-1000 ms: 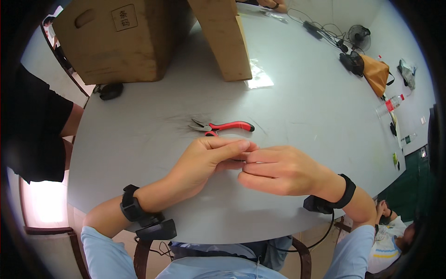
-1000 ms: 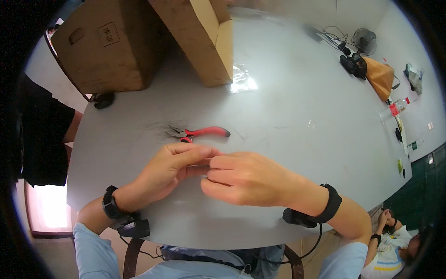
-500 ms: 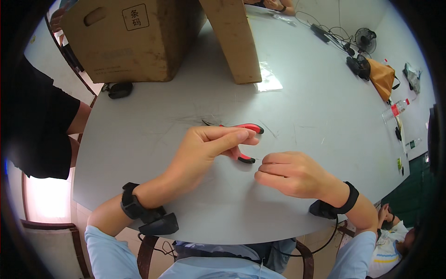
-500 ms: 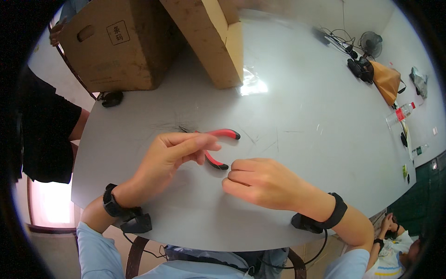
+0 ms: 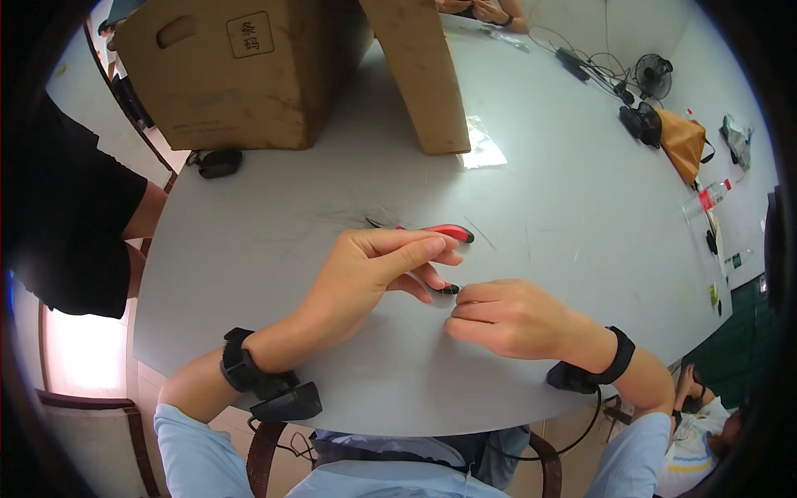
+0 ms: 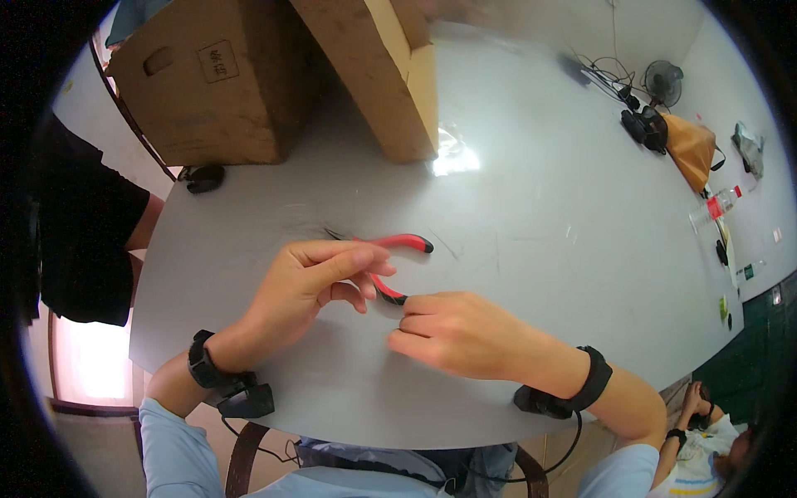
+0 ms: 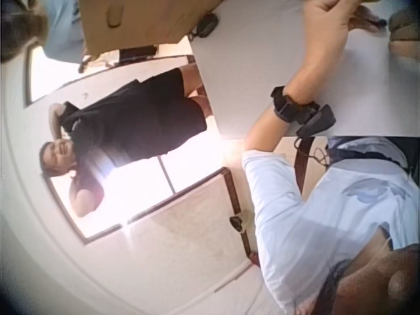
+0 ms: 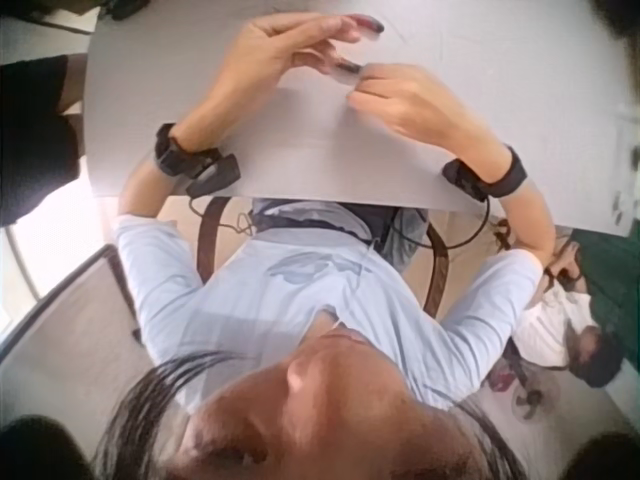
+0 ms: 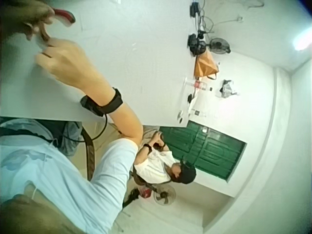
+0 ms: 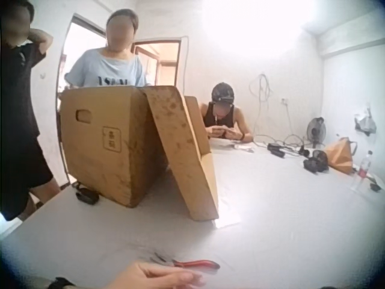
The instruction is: The person threads a thin line through a small component and then ties a knot by hand at a table.
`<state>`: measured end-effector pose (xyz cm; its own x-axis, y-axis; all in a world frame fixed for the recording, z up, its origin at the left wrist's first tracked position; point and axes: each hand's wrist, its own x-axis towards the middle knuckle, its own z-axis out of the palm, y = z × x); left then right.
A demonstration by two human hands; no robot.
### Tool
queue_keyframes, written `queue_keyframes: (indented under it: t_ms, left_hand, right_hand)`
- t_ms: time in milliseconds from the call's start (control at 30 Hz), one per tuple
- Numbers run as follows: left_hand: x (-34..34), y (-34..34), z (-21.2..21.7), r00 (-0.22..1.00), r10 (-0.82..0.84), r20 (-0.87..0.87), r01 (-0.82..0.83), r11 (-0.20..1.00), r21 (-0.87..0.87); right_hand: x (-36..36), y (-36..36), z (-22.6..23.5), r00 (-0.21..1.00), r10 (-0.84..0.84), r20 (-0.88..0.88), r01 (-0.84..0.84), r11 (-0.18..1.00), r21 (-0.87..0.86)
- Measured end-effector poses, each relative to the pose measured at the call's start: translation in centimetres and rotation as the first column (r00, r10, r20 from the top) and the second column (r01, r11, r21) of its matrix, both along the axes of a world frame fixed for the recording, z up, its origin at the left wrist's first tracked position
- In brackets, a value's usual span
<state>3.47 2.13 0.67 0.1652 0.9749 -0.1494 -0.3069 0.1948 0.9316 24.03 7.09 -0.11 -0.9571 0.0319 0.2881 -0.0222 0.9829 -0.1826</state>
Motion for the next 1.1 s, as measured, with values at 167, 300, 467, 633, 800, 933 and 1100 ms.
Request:
queue_keyframes:
  t_ms: [167,300,467,633,800,933,1100]
  left_hand:
    - [-0.2,0.1,-0.1,0.998,0.044,-0.051,-0.042,0.998,0.037]
    - [-0.1,-0.1,-0.3,0.986,0.041,-0.161,-0.027,0.995,0.091]
    - [-0.2,-0.1,-0.9,0.967,0.012,-0.255,0.028,0.988,0.151]
    - [-0.1,0.0,-1.2,0.967,0.026,-0.252,0.014,0.988,0.156]
    - [0.2,0.0,-1.6,0.97,0.055,-0.236,-0.023,0.99,0.137]
    - [0.3,-0.1,-1.3,0.97,0.017,-0.244,0.006,0.995,0.096]
    - [0.5,-0.4,-1.3,0.948,-0.04,-0.315,0.078,0.991,0.11]
  right_hand:
    - [-0.3,-0.2,0.9,0.996,-0.064,-0.058,0.058,0.992,-0.111]
    - [-1.5,0.0,3.0,0.835,-0.42,-0.354,0.313,0.893,-0.322]
    - [-3.3,0.1,2.2,0.76,-0.639,-0.115,0.37,0.572,-0.732]
    - [-4.2,0.3,1.4,0.748,-0.646,-0.153,0.263,0.5,-0.825]
    - [-4.2,0.7,1.9,0.75,-0.661,0.015,0.246,0.258,-0.934]
    - [-3.9,1.5,1.5,0.762,-0.647,0.018,0.147,0.147,-0.978]
    - [-3.7,1.7,1.6,0.753,-0.655,-0.064,0.05,0.153,-0.987]
